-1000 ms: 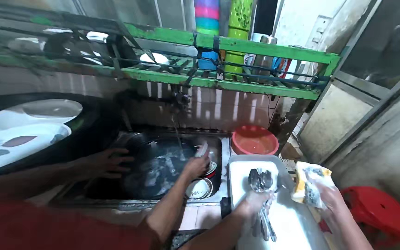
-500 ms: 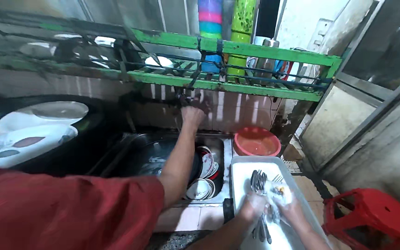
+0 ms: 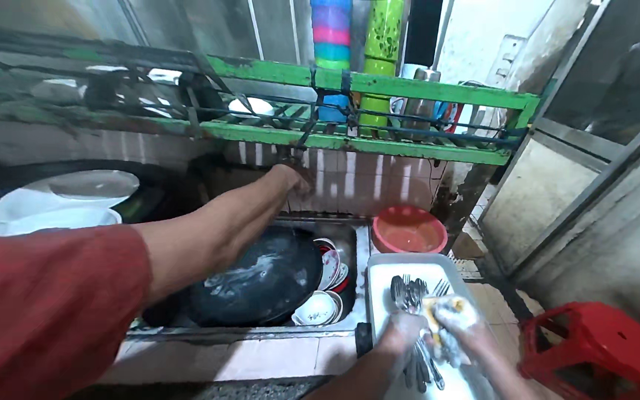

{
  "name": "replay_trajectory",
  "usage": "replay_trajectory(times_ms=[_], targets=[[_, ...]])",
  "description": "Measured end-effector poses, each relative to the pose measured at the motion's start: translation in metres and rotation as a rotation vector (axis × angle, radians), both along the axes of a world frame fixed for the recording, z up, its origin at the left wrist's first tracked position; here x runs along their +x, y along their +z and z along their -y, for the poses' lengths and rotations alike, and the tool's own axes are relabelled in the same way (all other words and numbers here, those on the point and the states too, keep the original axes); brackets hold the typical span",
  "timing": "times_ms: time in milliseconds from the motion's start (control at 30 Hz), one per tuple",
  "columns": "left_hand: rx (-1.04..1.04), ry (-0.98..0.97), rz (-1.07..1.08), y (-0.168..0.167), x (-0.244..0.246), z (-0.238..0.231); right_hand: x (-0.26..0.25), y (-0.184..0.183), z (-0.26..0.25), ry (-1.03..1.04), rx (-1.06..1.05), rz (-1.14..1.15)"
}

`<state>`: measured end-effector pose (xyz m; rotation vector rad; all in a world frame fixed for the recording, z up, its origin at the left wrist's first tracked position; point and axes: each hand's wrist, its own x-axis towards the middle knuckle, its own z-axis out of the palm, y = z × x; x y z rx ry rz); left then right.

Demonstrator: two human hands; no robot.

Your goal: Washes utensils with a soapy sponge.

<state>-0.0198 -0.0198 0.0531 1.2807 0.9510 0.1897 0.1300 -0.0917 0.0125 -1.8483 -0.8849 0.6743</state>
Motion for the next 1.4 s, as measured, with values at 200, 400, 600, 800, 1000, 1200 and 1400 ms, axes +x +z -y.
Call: replay_trajectory(times_ms=[200,400,600,800,1000,1200,1400], targets=[[-0.132,-0.020,-0.030,-0.040,0.018,-0.015,0.038,0.001,-0.014,-0.090,0.019,0.399],[-0.293,0.043,0.136,-0.048,0.022,-0.019,0.030,0.012,-0.015,-0.202,0.057,-0.020],[-0.297,-0.089,0.057,-0.044,0.024,-0.014,0.035,0.022,-0.009,-0.278,0.123,0.174],[-0.251,0.059,0.044,-0.049,0.028,-0.014,0.014,0.006,-0.014,-0.366,0.173,-0.179],[-0.244,0.185,0.291,-0.051,0.019,-0.019,0.012,0.005,-0.010,-0.196,-0.060,-0.117],[-0.161,0.093,0.324,-0.059,0.021,-0.023,0.011,0.019,0.006,0.245,-0.523,-0.021],[-0.287,0.079,0.403,-0.057,0.023,-0.024,-0.009,0.003,0.022,0.594,-0.591,0.072]])
